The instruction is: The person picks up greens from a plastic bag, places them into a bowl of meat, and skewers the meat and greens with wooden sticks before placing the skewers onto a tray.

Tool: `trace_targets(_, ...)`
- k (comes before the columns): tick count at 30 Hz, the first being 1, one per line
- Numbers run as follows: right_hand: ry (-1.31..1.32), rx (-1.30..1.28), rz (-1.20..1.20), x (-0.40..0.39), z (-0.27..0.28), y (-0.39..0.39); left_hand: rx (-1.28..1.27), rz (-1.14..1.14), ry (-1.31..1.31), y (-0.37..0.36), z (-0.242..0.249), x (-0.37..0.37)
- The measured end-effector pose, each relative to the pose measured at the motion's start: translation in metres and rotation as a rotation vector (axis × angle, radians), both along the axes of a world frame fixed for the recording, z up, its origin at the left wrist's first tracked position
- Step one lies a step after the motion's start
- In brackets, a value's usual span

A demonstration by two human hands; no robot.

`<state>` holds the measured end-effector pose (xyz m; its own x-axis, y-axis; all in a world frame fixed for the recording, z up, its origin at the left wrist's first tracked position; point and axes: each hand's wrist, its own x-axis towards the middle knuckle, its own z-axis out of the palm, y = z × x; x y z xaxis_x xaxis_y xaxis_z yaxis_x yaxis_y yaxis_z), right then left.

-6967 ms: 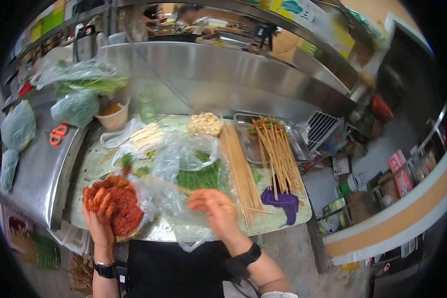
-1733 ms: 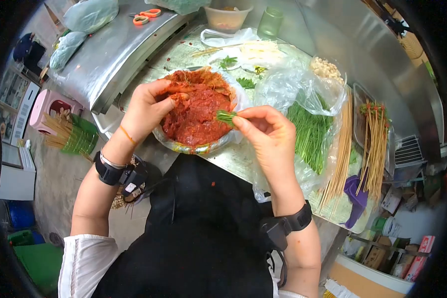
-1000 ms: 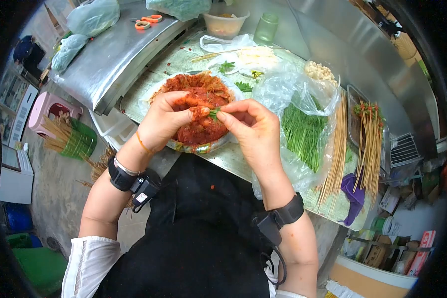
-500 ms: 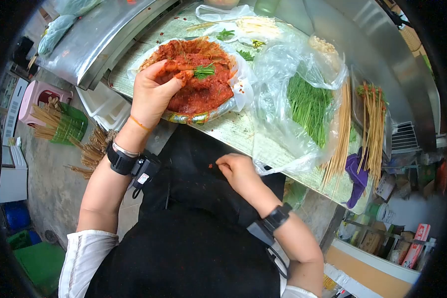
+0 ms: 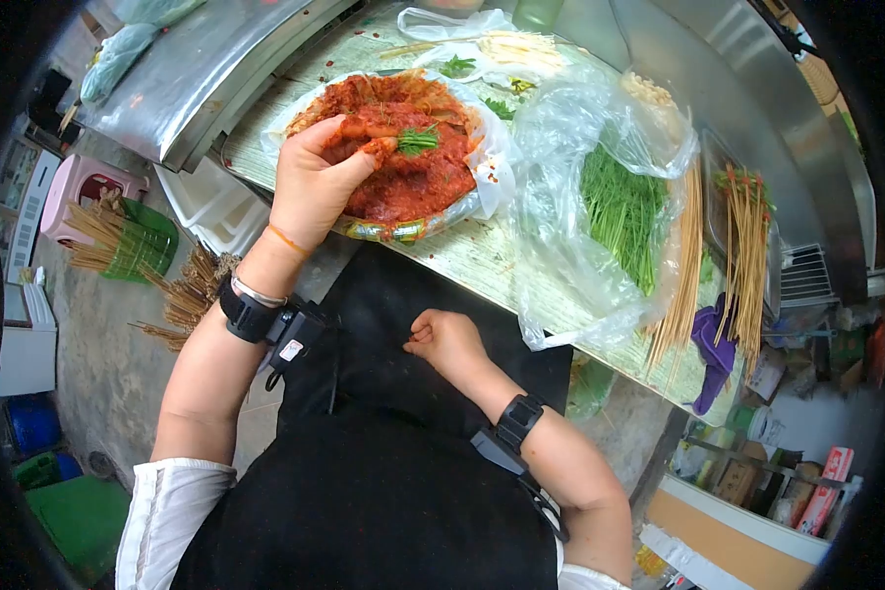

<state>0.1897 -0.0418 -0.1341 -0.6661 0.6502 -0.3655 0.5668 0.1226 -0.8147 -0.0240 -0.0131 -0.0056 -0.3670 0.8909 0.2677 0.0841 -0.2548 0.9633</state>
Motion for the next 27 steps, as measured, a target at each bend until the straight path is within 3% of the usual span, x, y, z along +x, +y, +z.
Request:
trace_targets(7,-0.009,0.202,0.082,-0.007,-0.01,-0.005,-0.011,0.057,0.217,-0.001,0.003,-0.001)
trace_targets(13,-0.085,0.304,0.027,-0.007,-0.007,-0.006,0.032,0.0,0.1,0.0,-0.003,0.0)
trace_targets(16,-0.047,0.152,-0.056,-0.005,-0.011,-0.004,0.021,0.02,0.133,0.0,-0.005,-0.002)
trace_targets(18,0.141,-0.241,-0.191,0.004,-0.027,-0.001,0.007,0.024,0.175,-0.002,-0.001,-0.002)
trace_targets(19,0.159,-0.308,-0.216,0.005,-0.03,0.001,0.027,0.059,0.159,-0.001,0.0,0.0)
trace_targets(24,0.354,-0.449,-0.394,0.033,-0.012,0.007,0.004,0.043,0.071,-0.002,0.006,0.004)
trace_targets(27,0.384,-0.464,-0.296,0.073,0.02,0.005,-0.04,-0.007,0.078,-0.002,-0.004,-0.004)
